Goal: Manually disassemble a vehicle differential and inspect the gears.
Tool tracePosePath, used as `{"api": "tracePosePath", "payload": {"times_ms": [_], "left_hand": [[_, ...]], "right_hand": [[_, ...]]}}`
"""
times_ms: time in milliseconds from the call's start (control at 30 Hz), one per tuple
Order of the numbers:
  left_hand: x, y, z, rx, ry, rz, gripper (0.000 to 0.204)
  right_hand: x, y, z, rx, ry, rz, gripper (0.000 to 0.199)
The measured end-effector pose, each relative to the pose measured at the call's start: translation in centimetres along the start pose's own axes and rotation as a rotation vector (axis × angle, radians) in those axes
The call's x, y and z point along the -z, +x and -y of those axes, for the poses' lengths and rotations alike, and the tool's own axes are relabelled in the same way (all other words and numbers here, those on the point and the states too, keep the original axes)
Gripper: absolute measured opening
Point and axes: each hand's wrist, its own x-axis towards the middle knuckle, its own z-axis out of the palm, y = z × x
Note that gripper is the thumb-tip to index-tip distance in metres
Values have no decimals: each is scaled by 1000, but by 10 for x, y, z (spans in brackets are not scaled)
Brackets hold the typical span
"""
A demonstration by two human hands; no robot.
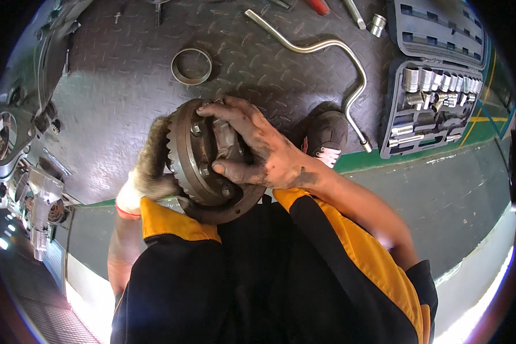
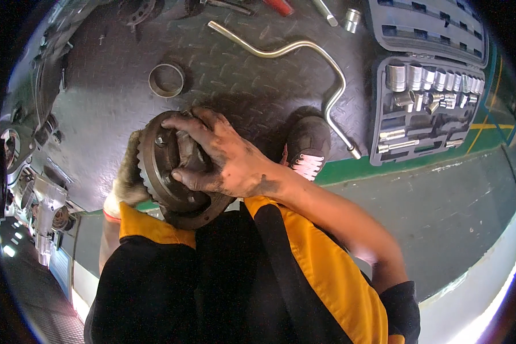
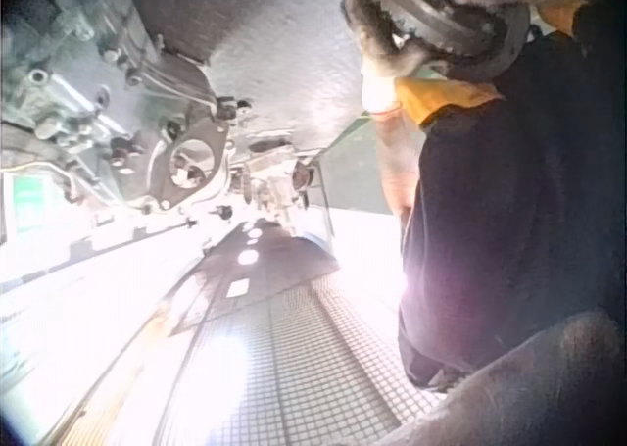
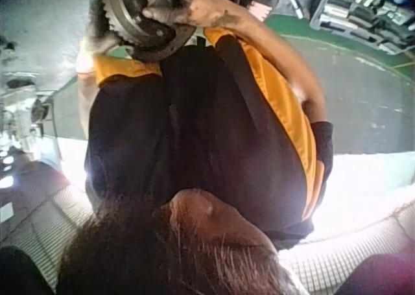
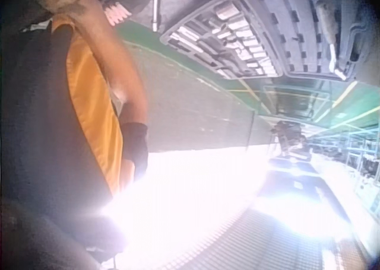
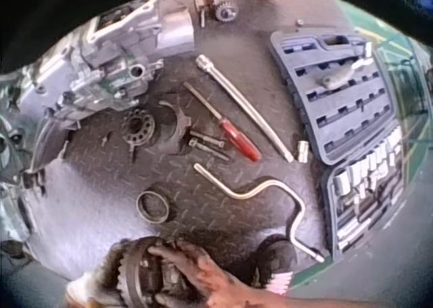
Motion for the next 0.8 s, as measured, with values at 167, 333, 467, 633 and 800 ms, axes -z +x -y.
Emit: {"api": "tracePosePath", "payload": {"times_ms": [167, 333, 467, 633, 800], "left_hand": [[27, 11, 7, 88, -273, 41, 95], [-8, 26, -15, -25, -151, -17, 95], [-18, 41, -52, -130, -70, 107, 77], [-15, 56, -91, 88, 542, 256, 101], [-25, 65, -109, -63, 857, 318, 109]], "right_hand": [[-9, 8, -11, 106, 14, -88, 94], [-16, 1, -15, -49, 80, -204, 109], [-18, -4, -14, 48, -15, -204, 110], [-14, -8, -14, 9, 63, -154, 112], [-14, -10, -18, -90, 117, -129, 132]]}}
